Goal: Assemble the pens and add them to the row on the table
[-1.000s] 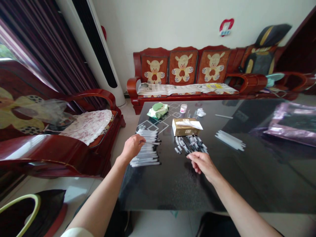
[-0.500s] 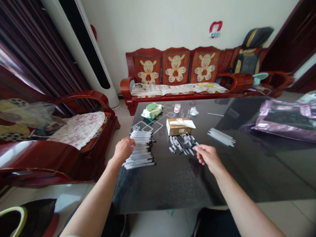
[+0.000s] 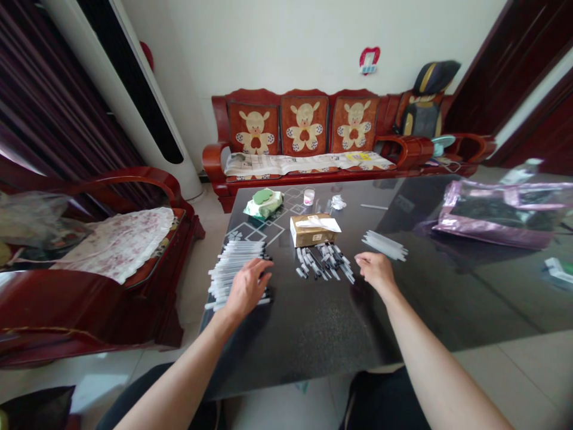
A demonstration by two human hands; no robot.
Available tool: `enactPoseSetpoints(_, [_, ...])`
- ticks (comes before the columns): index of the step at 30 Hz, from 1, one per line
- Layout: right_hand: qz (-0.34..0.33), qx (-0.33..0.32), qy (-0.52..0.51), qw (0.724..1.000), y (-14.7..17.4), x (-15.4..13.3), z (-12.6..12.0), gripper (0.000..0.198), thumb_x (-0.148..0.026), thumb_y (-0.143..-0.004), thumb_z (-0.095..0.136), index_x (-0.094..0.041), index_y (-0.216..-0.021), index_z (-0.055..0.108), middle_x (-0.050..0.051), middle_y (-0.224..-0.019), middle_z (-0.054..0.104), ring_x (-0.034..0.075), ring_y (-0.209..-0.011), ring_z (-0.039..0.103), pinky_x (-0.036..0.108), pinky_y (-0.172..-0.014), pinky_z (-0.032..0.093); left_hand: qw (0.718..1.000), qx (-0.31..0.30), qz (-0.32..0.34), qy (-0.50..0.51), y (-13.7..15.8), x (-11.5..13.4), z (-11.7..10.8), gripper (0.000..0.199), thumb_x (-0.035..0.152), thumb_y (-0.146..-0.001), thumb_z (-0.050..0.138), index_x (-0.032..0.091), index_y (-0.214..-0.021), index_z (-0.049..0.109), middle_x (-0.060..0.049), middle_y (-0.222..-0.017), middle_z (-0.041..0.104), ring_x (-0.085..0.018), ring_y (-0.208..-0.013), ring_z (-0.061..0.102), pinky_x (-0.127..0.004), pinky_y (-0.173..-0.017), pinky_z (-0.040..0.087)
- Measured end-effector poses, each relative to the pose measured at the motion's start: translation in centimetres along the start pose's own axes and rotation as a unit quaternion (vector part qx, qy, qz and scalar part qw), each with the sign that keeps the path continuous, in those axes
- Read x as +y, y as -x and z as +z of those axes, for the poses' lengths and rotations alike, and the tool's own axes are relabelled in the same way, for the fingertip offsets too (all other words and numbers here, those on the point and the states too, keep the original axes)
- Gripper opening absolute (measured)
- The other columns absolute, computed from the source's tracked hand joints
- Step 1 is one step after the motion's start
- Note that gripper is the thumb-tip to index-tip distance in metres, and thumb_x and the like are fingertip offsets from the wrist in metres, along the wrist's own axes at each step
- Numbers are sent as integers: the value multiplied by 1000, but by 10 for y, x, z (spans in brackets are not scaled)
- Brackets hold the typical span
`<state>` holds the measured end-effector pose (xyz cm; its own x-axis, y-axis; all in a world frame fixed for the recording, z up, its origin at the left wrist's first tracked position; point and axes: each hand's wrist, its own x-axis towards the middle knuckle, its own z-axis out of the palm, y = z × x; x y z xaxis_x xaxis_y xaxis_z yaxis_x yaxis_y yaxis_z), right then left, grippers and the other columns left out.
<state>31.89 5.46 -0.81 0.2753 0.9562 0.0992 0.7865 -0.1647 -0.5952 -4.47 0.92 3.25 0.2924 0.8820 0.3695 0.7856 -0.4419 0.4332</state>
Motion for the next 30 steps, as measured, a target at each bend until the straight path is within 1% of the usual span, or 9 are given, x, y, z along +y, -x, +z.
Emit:
enactPoseSetpoints(3, [-32, -7, 113, 993, 1, -9, 7, 30, -31, -81, 50, -21, -100, 70, 9, -94, 71, 23, -86, 65, 29, -69, 48, 996, -61, 51, 51, 14, 27, 26, 27, 15, -85, 48, 21, -109, 60, -7, -102, 61, -19, -96, 56, -31, -86, 44])
enactPoseSetpoints(5, [-32, -20, 165, 985, 3, -15, 11, 31, -29, -82, 49, -22, -105, 68, 10, -102, 70, 24, -95, 63, 30, -75, 47, 989, -110, 81, 63, 24, 41, 38, 27, 15, -85, 48, 21, -108, 60, -7, -100, 61, -19, -95, 56, -32, -86, 44])
enactPoseSetpoints(9, [-43, -59, 192, 979, 12, -26, 18, 28, -29, -84, 49, -25, -103, 68, 8, -96, 71, 22, -93, 64, 27, -72, 45, 976, -166, 119, 72, 33, 55, 49, 26, 15, -86, 47, 21, -107, 60, -7, -99, 61, -19, -94, 56, -34, -87, 44])
enactPoseSetpoints(16, [-82, -69, 176, 979, 17, -39, 24, 30, -33, -85, 49, -24, -108, 65, 8, -98, 70, 22, -95, 63, 27, -76, 44, 978, -152, 119, 83, 31, 53, 50, 27, 15, -87, 43, 20, -106, 62, -8, -99, 62, -19, -93, 56, -35, -87, 45])
enactPoseSetpoints(19, [-62, 25, 191, 979, 3, -24, 7, 39, -32, -89, 40, -18, -121, 56, 13, -104, 67, 24, -98, 61, 31, -81, 43, 977, -152, 119, 87, 33, 52, 51, 27, 15, -87, 42, 20, -105, 62, -8, -100, 62, -19, -92, 56, -34, -86, 45])
enactPoseSetpoints(22, [-29, 122, 229, 965, -15, 9, -15, 50, -30, -87, 41, -9, -132, 44, 20, -126, 53, 30, -115, 50, 36, -92, 39, 977, -154, 117, 94, 34, 51, 51, 27, 15, -88, 41, 20, -104, 62, -8, -100, 62, -19, -92, 56, -34, -85, 46])
enactPoseSetpoints(25, [15, 113, 258, 959, -25, 43, -25, 59, -33, -85, 43, -6, -137, 36, 23, -142, 34, 34, -124, 40, 41, -97, 34, 976, -150, 119, 103, 34, 51, 52, 28, 15, -88, 40, 20, -103, 63, -8, -100, 62, -19, -92, 56, -34, -85, 46])
enactPoseSetpoints(27, [20, 96, 265, 959, -24, 56, -23, 58, -34, -87, 40, -5, -137, 35, 22, -143, 33, 34, -127, 36, 43, -99, 31, 977, -144, 120, 106, 34, 52, 53, 29, 14, -88, 39, 21, -104, 63, -8, -101, 62, -19, -92, 56, -34, -85, 46])
enactPoseSetpoints(30, [-6, 98, 268, 958, -18, 53, -18, 56, -34, -88, 37, -6, -137, 36, 20, -142, 36, 32, -127, 36, 43, -100, 31, 978, -134, 123, 102, 36, 55, 55, 29, 14, -89, 39, 21, -104, 63, -8, -99, 63, -19, -91, 57, -34, -85, 47])
